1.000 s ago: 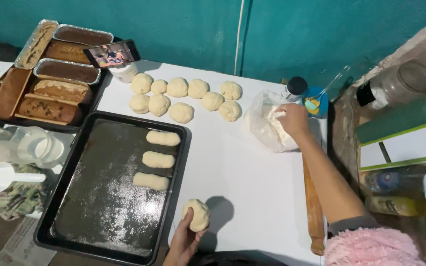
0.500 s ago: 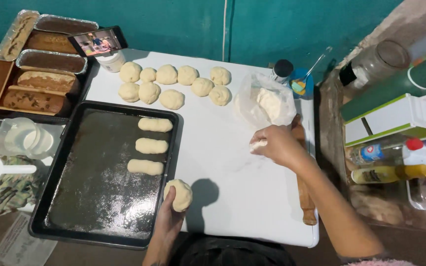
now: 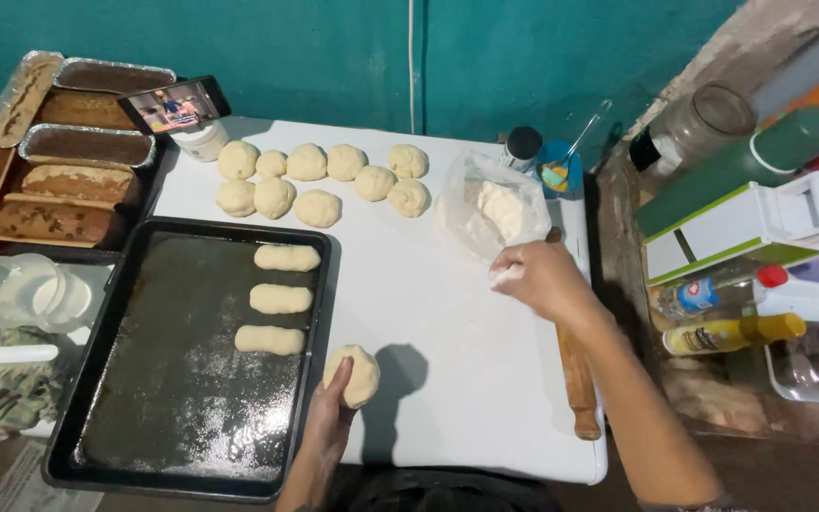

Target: Rolling and shaping pieces of dough into small loaves and placing them on a baking tray.

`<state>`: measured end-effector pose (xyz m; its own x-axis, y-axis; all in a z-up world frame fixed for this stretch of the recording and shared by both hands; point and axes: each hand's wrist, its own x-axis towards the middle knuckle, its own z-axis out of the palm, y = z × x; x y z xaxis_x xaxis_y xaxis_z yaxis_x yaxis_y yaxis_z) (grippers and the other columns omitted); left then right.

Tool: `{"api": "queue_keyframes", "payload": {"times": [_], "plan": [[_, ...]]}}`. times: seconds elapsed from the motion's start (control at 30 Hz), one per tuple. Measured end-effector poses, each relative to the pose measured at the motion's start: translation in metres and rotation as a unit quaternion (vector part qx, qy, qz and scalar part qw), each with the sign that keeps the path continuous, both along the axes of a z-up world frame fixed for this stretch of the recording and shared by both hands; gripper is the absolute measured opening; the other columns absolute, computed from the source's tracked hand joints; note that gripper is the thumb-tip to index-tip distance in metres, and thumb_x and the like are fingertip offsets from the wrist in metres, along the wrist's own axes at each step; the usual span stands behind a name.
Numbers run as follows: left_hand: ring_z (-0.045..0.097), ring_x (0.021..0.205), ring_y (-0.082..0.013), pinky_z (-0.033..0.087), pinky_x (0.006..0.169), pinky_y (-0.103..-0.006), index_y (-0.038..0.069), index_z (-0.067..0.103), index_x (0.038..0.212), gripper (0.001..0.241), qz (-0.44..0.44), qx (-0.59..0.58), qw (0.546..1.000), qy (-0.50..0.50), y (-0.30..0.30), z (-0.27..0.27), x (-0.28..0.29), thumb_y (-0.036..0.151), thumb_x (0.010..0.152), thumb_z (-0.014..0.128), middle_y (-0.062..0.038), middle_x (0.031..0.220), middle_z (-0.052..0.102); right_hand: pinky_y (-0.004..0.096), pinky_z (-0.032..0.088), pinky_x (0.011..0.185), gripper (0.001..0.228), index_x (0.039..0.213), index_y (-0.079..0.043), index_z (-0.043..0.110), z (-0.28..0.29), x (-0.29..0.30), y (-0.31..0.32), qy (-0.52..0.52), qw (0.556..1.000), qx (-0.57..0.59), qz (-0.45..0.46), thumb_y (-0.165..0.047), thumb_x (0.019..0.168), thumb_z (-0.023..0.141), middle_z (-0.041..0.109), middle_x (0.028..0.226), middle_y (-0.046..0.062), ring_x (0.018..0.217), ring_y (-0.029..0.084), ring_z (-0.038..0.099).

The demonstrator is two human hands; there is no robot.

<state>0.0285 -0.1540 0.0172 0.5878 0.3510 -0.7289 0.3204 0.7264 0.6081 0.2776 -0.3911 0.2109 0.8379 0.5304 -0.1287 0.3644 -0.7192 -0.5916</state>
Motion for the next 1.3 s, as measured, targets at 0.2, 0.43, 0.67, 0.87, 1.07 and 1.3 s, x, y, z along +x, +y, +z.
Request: {"api": "queue_keyframes", "payload": {"times": [0.2, 0.43, 0.67, 0.87, 1.07, 1.3], "plan": [[0.072, 0.104, -0.0221, 0.056, 0.088, -0.0327, -0.001, 0.060, 0.136, 0.065, -0.002, -0.014, 0.999, -0.030, -0.004, -0.019, -0.003, 0.042, 0.087, 0.072, -0.014, 0.118, 0.074, 0.035, 0.056, 0.074, 0.027, 0.102, -0.006, 0.078, 0.039, 0.051, 0.005, -0.159, 0.977, 0.109, -0.088, -0.017, 0.077, 0.083, 0.076, 0.088, 0.018, 0.079, 0.027, 0.075], [0.073, 0.091, -0.0192, 0.058, 0.078, -0.0335, 0.005, 0.072, 0.125, 0.054, -0.089, 0.126, 0.988, -0.004, -0.018, -0.004, 0.022, 0.038, 0.083, 0.079, -0.010, 0.104, 0.077, 0.034, 0.052, 0.082, 0.060, 0.125, 0.002, 0.070, -0.091, 0.152, -0.001, -0.138, 0.988, 0.048, 0.039, -0.016, 0.072, 0.091, 0.073, 0.111, 0.025, 0.097, 0.028, 0.068], [0.075, 0.101, -0.0219, 0.061, 0.087, -0.0338, 0.007, 0.066, 0.134, 0.062, -0.263, 0.338, 0.902, -0.049, -0.055, 0.034, 0.071, 0.037, 0.082, 0.081, -0.014, 0.118, 0.077, 0.027, 0.053, 0.088, 0.041, 0.128, 0.005, 0.066, -0.109, 0.097, -0.040, 0.085, 0.955, 0.273, -0.078, -0.011, 0.091, 0.073, 0.074, 0.116, 0.012, 0.105, 0.012, 0.068], [0.063, 0.118, -0.0449, 0.048, 0.097, -0.0504, -0.004, 0.051, 0.146, 0.084, -0.337, 0.655, 0.640, -0.220, -0.079, 0.024, 0.078, 0.043, 0.083, 0.079, -0.030, 0.137, 0.059, 0.029, 0.054, 0.089, 0.030, 0.124, 0.001, 0.070, -0.179, -0.001, -0.052, 0.097, 0.967, 0.212, -0.102, -0.013, 0.097, 0.066, 0.077, 0.112, 0.011, 0.102, 0.016, 0.069], [0.074, 0.109, -0.0275, 0.058, 0.087, -0.0346, 0.014, 0.068, 0.132, 0.043, -0.340, 0.417, 0.842, -0.030, -0.052, 0.017, 0.056, 0.033, 0.093, 0.068, -0.013, 0.124, 0.074, 0.045, 0.050, 0.104, 0.042, 0.132, 0.003, 0.063, -0.187, -0.099, 0.004, -0.092, 0.989, 0.114, -0.035, -0.008, 0.092, 0.056, 0.065, 0.135, 0.025, 0.126, 0.038, 0.062], [0.065, 0.078, -0.0125, 0.050, 0.073, -0.0302, 0.011, 0.072, 0.128, 0.034, -0.271, 0.273, 0.923, 0.027, -0.033, 0.031, 0.034, 0.022, 0.098, 0.062, -0.007, 0.104, 0.081, 0.045, 0.039, 0.112, 0.041, 0.132, 0.001, 0.063, -0.192, -0.091, 0.024, -0.059, 0.997, 0.025, 0.047, -0.018, 0.097, 0.052, 0.059, 0.142, 0.022, 0.134, 0.038, 0.053]]}}
